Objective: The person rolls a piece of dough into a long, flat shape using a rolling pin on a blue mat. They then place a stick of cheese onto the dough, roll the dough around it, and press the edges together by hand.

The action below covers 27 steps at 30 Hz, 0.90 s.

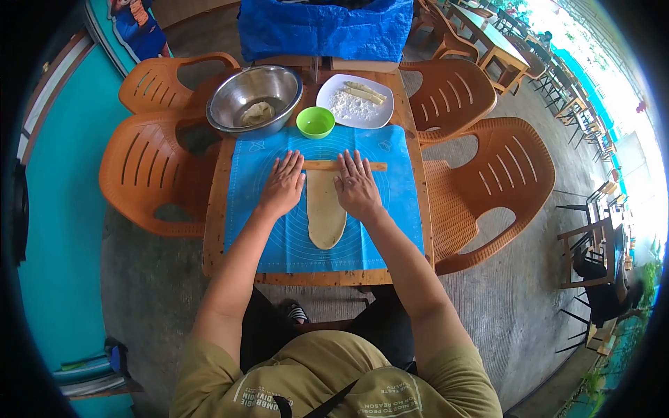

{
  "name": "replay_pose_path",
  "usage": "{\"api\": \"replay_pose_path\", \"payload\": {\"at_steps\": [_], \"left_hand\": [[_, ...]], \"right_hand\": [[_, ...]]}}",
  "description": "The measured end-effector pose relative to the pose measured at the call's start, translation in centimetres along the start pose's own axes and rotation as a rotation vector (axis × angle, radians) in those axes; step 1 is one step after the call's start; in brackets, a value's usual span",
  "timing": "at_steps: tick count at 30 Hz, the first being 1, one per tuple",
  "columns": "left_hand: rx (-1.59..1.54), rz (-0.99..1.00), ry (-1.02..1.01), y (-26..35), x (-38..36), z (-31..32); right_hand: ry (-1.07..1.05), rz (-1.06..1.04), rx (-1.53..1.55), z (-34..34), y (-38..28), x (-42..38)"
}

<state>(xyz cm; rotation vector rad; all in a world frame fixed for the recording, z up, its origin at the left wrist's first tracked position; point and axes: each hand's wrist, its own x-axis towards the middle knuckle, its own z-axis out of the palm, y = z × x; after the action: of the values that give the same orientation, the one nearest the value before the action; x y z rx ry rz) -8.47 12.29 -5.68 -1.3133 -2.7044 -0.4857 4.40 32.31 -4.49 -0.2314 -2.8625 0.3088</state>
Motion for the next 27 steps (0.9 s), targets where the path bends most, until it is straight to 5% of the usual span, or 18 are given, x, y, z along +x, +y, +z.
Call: {"api": "replay_pose_path", "payload": {"at_steps": [19,27], "left_hand": [[-0.037,-0.214,-0.221,-0.6,5.9,0.1],[-0.020,-0.277,-0.160,-0.8,7.0,2.0]], "right_hand": [[-0.045,0.055,0.057,1.4,2.3,5.2],[0.003,0.002,0.106,2.1,3.7,6.1]]}}
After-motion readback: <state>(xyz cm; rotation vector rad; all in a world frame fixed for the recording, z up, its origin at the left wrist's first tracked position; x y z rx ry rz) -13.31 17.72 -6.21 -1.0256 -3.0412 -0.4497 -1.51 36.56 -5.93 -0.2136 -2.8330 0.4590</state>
